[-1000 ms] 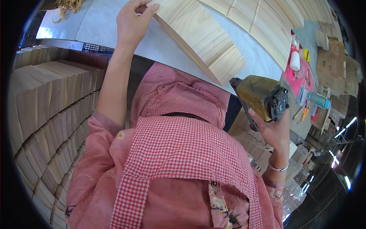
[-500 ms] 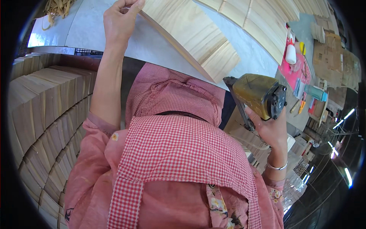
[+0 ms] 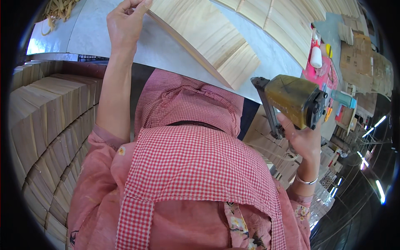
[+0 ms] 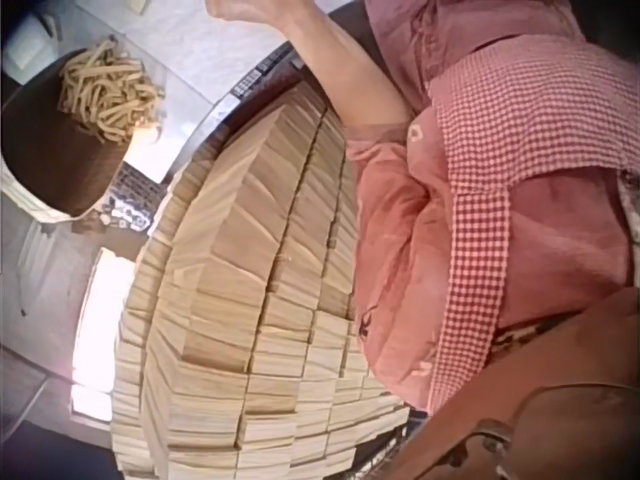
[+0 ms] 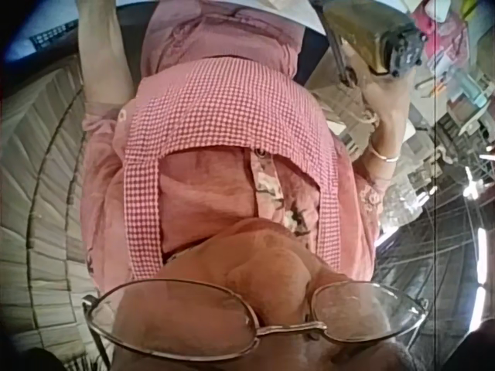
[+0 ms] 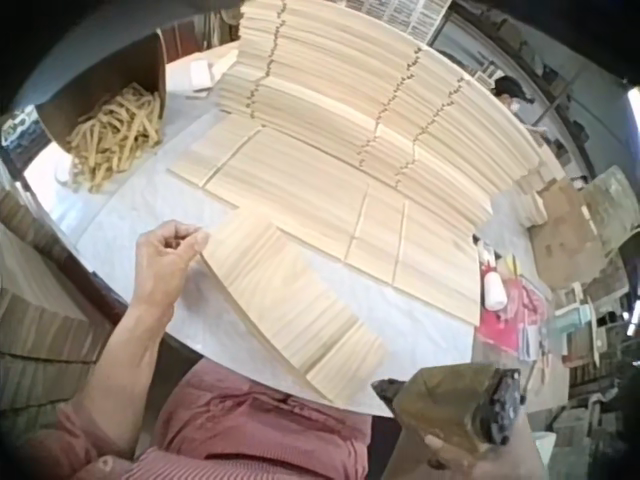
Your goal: Assemble small wooden boxes using wood glue and a pneumatic stapler.
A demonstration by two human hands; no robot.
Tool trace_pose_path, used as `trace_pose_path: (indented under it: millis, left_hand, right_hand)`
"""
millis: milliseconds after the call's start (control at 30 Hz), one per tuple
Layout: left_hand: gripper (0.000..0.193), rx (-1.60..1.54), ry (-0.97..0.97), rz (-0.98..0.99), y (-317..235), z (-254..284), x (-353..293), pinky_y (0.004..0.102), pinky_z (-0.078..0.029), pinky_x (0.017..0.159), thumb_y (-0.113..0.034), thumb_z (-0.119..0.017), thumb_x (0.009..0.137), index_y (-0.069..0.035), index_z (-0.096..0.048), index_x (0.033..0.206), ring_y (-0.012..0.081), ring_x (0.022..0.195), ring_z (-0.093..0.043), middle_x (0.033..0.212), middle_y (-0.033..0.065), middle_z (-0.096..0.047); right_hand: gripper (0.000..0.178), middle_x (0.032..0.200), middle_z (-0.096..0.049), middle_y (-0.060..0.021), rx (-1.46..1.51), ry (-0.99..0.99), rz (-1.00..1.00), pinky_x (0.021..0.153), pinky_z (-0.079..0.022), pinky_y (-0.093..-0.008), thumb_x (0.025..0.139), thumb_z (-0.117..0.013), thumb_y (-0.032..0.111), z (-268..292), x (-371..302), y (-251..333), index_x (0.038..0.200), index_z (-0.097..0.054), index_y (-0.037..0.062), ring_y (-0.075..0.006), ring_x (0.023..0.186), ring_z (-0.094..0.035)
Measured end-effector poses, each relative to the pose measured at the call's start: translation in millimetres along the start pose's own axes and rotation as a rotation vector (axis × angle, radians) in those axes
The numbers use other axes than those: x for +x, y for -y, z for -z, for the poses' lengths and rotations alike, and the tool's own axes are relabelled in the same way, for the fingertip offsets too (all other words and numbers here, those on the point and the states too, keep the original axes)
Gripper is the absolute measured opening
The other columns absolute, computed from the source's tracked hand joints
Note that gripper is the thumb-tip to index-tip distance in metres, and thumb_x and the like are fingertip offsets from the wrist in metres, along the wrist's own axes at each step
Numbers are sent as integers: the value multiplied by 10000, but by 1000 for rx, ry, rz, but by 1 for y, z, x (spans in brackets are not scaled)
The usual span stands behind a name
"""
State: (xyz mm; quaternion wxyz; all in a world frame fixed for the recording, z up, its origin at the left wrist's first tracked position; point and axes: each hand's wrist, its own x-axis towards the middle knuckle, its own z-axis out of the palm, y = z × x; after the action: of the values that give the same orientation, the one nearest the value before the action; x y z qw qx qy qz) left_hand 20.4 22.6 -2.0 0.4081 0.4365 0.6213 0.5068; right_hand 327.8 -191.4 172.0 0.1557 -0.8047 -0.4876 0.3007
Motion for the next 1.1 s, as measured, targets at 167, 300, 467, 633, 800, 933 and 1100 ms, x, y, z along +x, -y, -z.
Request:
trace_pose_path:
  millis: [167,300,467,633,800,933,1100]
  left_hand:
    - [249,2,-1,-14,3,2,0,188,-416,775,-202,-817,858,-20,-779,1024,83,810,-524,866,8,-677]
    - [250,15,5,-17,2,1,0,187,-413,775,-205,-818,858,-23,-781,1026,83,811,-523,865,6,-675]
    - [246,22,6,0,-2,0,-1,188,-411,773,-204,-818,860,-27,-783,1027,85,809,-522,859,3,-672]
    - [236,20,-3,-17,-1,0,-2,188,-410,778,-199,-819,859,-30,-785,1020,86,808,-522,857,2,-670]
    - [224,18,-16,-16,0,0,-1,193,-413,786,-198,-815,864,-33,-788,1014,89,810,-527,858,7,-678]
    - [218,42,1,-7,-2,4,0,205,-422,795,-205,-800,877,-43,-791,1022,97,811,-539,860,17,-690]
    - [376,315,112,-128,-19,9,0,265,-452,843,-285,-842,788,-49,-747,1066,169,872,-586,970,77,-694]
  right_hand:
    - [400,998,-725,-148,54,-40,48,711,-556,-314,777,-862,120,1,7,5,1070,-646,-45,-224,832,-696]
    - [407,1003,-729,-146,42,-6,9,719,-561,-317,778,-861,115,2,12,6,1084,-645,-45,-231,835,-698]
    - [409,1021,-733,-139,21,38,-21,732,-563,-317,786,-856,112,4,17,4,1104,-648,-40,-233,844,-700]
    - [402,1039,-737,-132,16,72,-68,738,-564,-315,798,-845,103,6,20,5,1123,-650,-32,-230,853,-702]
    - [385,1051,-737,-128,4,80,-126,744,-565,-316,809,-829,83,5,25,4,1131,-650,-31,-225,866,-703]
    - [376,1064,-736,-129,-22,75,-138,747,-565,-314,814,-819,66,4,22,4,1134,-649,-31,-219,876,-701]
    - [374,1065,-735,-129,41,-32,-24,747,-563,-304,812,-821,61,2,9,-6,1128,-648,-39,-208,886,-699]
